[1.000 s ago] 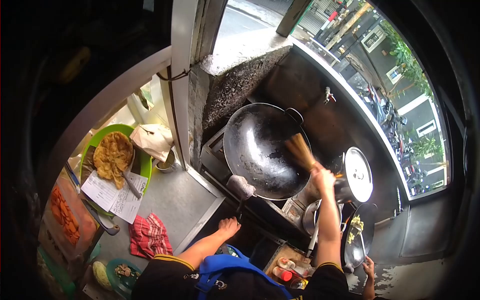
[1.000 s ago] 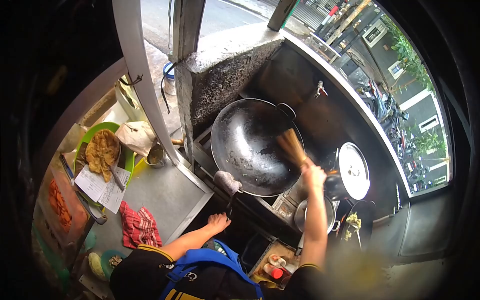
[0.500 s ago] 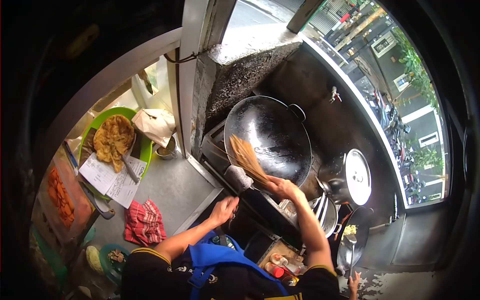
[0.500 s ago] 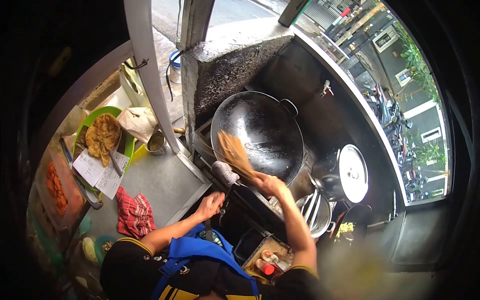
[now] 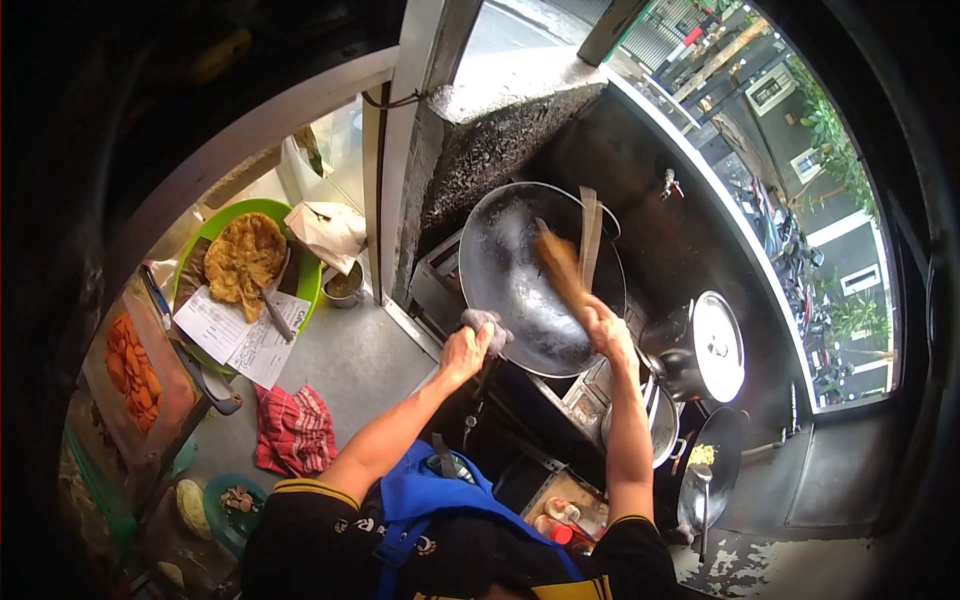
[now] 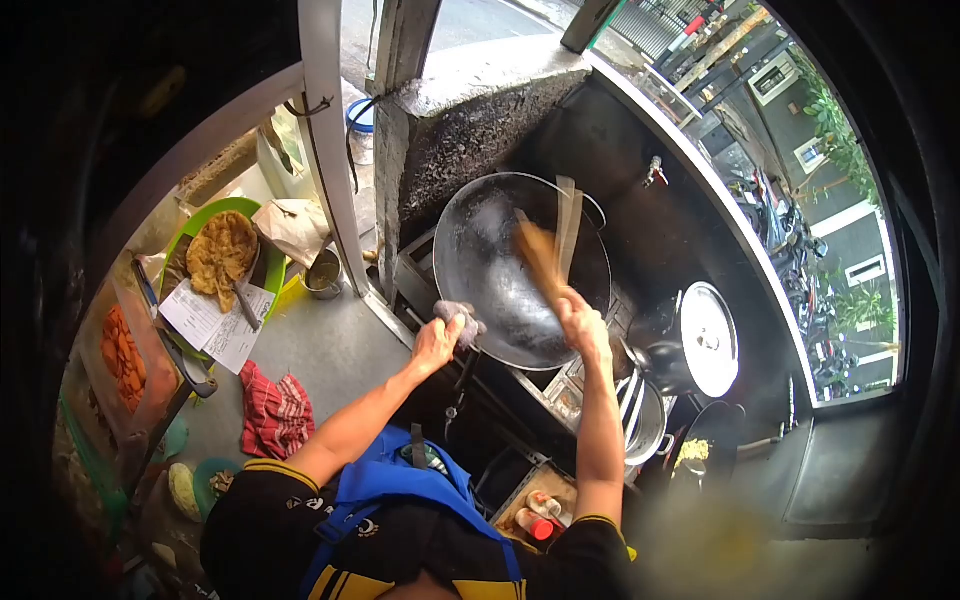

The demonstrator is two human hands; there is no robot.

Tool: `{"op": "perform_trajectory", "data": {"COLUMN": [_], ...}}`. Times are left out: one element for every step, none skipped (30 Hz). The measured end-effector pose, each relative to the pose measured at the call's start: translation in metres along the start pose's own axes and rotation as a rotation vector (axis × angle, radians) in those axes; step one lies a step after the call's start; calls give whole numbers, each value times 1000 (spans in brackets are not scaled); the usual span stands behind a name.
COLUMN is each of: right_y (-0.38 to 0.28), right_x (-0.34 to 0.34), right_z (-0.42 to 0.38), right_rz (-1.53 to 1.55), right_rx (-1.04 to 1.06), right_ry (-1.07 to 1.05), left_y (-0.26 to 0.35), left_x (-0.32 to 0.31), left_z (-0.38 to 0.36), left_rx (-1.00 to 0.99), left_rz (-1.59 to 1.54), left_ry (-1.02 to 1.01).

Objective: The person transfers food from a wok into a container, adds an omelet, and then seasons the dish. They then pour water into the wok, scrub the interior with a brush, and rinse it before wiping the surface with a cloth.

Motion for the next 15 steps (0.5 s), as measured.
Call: {"op": "perform_trajectory", "data": {"right_y": [-47,-14,16,70,99,104,99,62,31,26,2,-26,-42,-55,-30], "right_x": [16,-7,-29,-50,-47,-18,7,36,60,53,42,29,8,-23,-47], "right_z": [-36,-21,-8,8,26,40,41,30,26,31,22,4,-6,-18,-6], "right_rz": [60,-68,-185,-379,-583,-681,-762,-433,-108,-48,91,294,359,193,66], "right_rx": [-18,119,264,203,156,11,-137,-106,-81,36,96,65,273,78,72], "right_ry": [-192,-263,-317,-335,-339,-113,108,51,-10,-5,-84,-271,-456,-642,-627], "left_y": [0,2,3,3,11,27,33,30,29,30,34,57,57,59,62], "left_x": [1,7,14,17,25,37,44,43,43,43,45,62,62,62,66], "left_z": [6,13,18,19,14,7,1,2,1,0,2,-5,-6,-4,-2], "left_rx": [-27,-27,-25,-68,-67,-47,-21,-64,-55,-64,-78,-3,-9,-31,-48], "left_rz": [6,4,7,91,93,44,-1,26,26,26,25,-65,-68,-48,-22], "left_ry": [71,56,44,60,72,46,13,21,26,14,3,-127,-120,-74,-33]}}
Point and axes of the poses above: each hand's wrist, its own z-axis towards the middle knuckle, its own x-axis out of the back of the hand, y = z × x, the point moved 1 cm from there along z, towards the middle knuckle, and after that the axes turned 1 degree about -x, right-handed, at the moved point
